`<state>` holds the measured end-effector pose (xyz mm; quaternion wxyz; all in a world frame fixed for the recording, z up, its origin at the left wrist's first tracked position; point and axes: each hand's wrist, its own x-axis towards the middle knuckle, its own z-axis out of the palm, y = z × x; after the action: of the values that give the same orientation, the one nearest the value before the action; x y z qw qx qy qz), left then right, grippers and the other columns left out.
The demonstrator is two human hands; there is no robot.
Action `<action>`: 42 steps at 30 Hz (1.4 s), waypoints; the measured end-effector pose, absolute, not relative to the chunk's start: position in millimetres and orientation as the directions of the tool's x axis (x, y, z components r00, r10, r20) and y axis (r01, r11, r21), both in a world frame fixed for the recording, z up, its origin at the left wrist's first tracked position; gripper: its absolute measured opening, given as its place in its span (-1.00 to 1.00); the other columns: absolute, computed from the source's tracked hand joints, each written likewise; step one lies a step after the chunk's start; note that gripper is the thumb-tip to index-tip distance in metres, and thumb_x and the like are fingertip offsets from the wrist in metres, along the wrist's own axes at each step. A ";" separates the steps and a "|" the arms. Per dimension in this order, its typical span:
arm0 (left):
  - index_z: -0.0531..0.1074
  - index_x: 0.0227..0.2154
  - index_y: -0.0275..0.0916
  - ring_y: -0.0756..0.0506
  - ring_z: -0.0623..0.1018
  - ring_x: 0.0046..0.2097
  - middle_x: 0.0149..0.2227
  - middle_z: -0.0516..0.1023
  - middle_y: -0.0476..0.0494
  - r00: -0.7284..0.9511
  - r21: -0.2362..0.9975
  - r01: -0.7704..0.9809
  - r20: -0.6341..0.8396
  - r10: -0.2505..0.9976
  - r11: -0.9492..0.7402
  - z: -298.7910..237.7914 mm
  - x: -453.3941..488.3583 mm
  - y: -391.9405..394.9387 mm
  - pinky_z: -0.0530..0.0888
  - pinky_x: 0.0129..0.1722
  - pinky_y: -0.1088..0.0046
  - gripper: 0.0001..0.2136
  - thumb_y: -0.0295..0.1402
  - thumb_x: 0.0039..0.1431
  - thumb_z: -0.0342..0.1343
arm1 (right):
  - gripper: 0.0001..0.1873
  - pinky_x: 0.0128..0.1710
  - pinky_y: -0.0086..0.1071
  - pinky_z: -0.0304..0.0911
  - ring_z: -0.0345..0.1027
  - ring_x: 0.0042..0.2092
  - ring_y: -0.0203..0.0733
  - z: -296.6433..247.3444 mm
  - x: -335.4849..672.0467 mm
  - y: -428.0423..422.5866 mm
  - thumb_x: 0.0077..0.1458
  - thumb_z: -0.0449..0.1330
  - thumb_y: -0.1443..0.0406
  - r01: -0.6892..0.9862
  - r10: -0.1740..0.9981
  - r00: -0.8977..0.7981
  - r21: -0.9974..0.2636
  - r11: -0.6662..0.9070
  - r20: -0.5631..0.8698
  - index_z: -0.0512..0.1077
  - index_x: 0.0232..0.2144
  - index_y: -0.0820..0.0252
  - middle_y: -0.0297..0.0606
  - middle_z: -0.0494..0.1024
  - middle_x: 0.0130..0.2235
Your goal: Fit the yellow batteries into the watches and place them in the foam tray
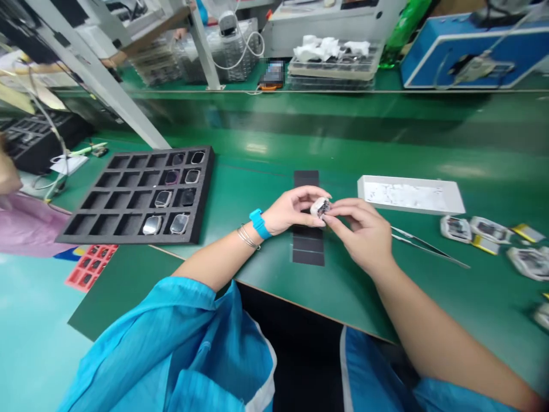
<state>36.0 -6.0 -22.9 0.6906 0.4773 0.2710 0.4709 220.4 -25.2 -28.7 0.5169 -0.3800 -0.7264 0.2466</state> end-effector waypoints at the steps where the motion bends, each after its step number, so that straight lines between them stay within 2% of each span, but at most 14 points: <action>1: 0.52 -0.25 -0.23 0.00 0.54 -0.22 -0.27 0.56 -0.04 0.407 0.913 -0.395 0.075 0.910 0.101 -22.6 35.9 -6.2 0.48 -0.08 0.38 -0.46 -0.42 -0.42 0.56 | -0.99 -0.13 -0.20 0.45 0.51 -0.19 -0.14 -28.2 220.2 -25.3 0.09 0.34 0.30 0.297 0.808 -0.180 -0.752 0.588 0.561 0.57 -0.38 0.05 -0.27 0.59 -0.25; 8: 0.52 -0.28 -0.23 0.03 0.53 -0.27 -0.30 0.57 -0.02 0.378 0.918 -0.386 0.064 0.924 0.094 -18.5 36.5 -8.1 0.49 -0.21 0.51 -0.50 -0.49 -0.40 0.54 | -0.95 -0.08 -0.18 0.44 0.51 -0.16 -0.15 -24.7 220.5 -26.2 0.13 0.30 0.25 0.318 0.803 -0.206 -0.738 0.596 0.559 0.55 -0.37 0.07 -0.25 0.58 -0.23; 20: 0.53 -0.25 -0.22 0.01 0.53 -0.27 -0.29 0.55 -0.02 0.382 0.944 -0.322 0.061 0.922 0.071 -21.2 34.5 -7.0 0.50 -0.17 0.45 -0.49 -0.44 -0.37 0.55 | -0.97 -0.06 -0.20 0.42 0.48 -0.13 -0.16 -25.5 224.1 -23.5 0.14 0.29 0.27 0.343 0.813 -0.264 -0.737 0.582 0.519 0.52 -0.36 0.07 -0.27 0.57 -0.21; 32: 0.52 -0.25 -0.20 0.01 0.55 -0.25 -0.26 0.58 -0.02 0.362 0.924 -0.369 0.043 0.931 0.101 -19.9 36.3 -8.5 0.52 -0.18 0.50 -0.49 -0.45 -0.38 0.54 | -0.95 -0.05 -0.16 0.38 0.44 -0.11 -0.12 -21.0 221.2 -29.4 0.16 0.26 0.30 0.377 0.760 -0.218 -0.666 0.644 0.612 0.52 -0.36 0.05 -0.26 0.54 -0.19; 38: 0.51 -0.22 -0.21 0.02 0.55 -0.27 -0.27 0.56 -0.01 0.385 0.916 -0.368 -0.007 0.923 0.160 -20.7 36.3 -9.5 0.52 -0.23 0.53 -0.48 -0.44 -0.35 0.53 | -0.94 0.00 -0.14 0.35 0.43 -0.06 -0.12 -25.3 222.8 -25.3 0.13 0.29 0.29 0.325 0.806 -0.283 -0.739 0.591 0.520 0.47 -0.37 0.10 -0.24 0.51 -0.14; 42: 0.45 -0.12 -0.16 -0.01 0.58 -0.25 -0.24 0.57 -0.01 0.418 0.888 -0.400 -0.042 0.908 0.225 -19.4 35.6 -11.0 0.54 -0.21 0.48 -0.43 -0.40 -0.27 0.51 | -0.91 0.05 -0.12 0.31 0.39 -0.01 -0.11 -17.0 225.0 -26.1 0.21 0.21 0.26 0.369 0.772 -0.299 -0.678 0.636 0.561 0.42 -0.36 0.10 -0.21 0.50 -0.12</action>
<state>35.6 -11.0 -19.4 0.7247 0.4287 0.2959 0.4511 225.0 -26.1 -17.0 0.4641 -0.3676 -0.7761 0.2170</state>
